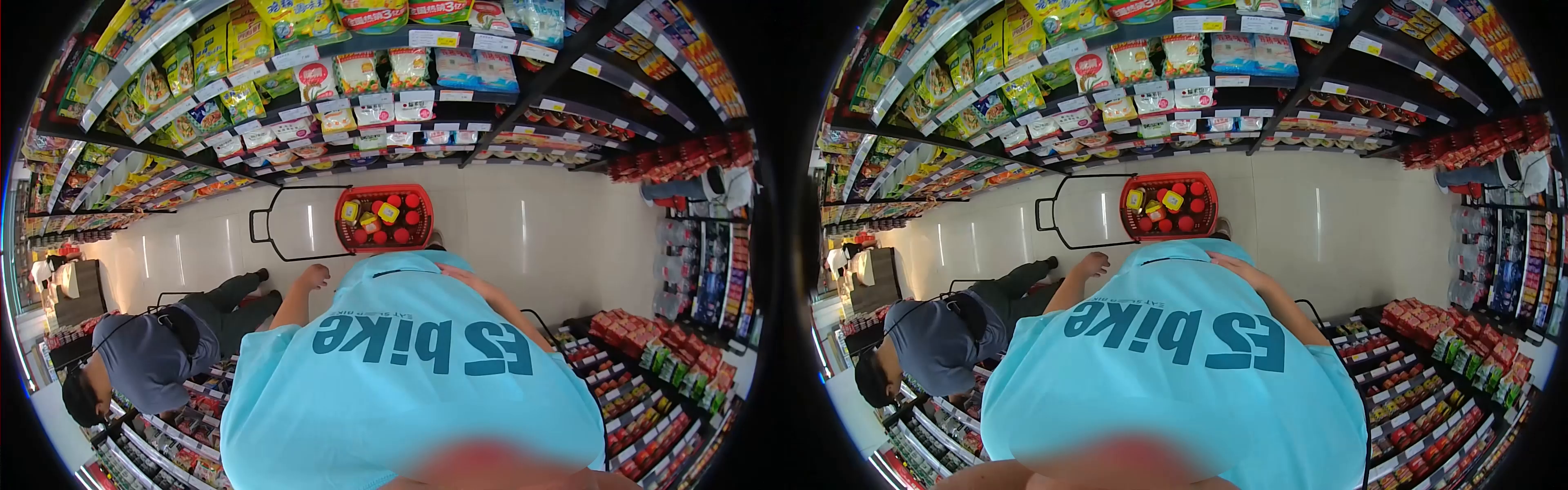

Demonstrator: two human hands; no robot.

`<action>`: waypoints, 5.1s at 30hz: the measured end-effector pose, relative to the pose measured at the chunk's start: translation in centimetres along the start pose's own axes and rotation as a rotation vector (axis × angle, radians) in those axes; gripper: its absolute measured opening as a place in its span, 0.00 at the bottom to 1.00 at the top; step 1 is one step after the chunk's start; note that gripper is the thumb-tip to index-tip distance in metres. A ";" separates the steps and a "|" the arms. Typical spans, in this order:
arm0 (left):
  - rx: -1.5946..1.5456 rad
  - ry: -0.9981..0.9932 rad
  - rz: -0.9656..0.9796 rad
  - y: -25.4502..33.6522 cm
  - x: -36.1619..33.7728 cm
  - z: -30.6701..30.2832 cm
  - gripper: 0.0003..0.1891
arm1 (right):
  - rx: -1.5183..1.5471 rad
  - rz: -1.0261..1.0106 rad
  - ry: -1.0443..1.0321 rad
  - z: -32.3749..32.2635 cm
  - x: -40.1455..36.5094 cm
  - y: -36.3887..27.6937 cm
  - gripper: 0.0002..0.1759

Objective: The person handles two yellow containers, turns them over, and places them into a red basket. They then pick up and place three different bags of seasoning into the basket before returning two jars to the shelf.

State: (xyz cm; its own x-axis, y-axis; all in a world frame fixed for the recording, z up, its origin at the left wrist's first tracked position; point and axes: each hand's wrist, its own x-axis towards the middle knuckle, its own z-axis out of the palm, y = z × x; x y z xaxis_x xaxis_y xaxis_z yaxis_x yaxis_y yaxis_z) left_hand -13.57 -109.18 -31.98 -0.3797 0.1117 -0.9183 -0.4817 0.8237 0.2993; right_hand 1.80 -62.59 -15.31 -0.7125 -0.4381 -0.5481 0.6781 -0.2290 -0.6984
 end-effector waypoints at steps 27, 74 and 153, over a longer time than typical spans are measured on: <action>-0.205 0.109 0.148 -5.8 7.1 0.8 0.12 | -0.506 -0.304 0.449 -8.4 14.5 -14.6 0.21; -0.844 -0.053 0.999 18.9 -10.1 -17.8 0.24 | 0.129 -0.306 0.275 15.3 26.0 -18.3 0.16; -0.657 -0.129 1.044 19.5 -19.6 -18.3 0.21 | -0.126 -0.685 0.407 21.0 21.0 -20.5 0.11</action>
State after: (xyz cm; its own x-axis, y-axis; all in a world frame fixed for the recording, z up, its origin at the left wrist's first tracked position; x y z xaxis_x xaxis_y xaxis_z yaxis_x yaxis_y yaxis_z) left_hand -29.99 -105.50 -3.43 -0.7570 0.6310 -0.1697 -0.3138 -0.1233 0.9415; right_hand -23.25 -85.32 -2.88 -0.9889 0.1204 -0.0872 0.0589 -0.2219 -0.9733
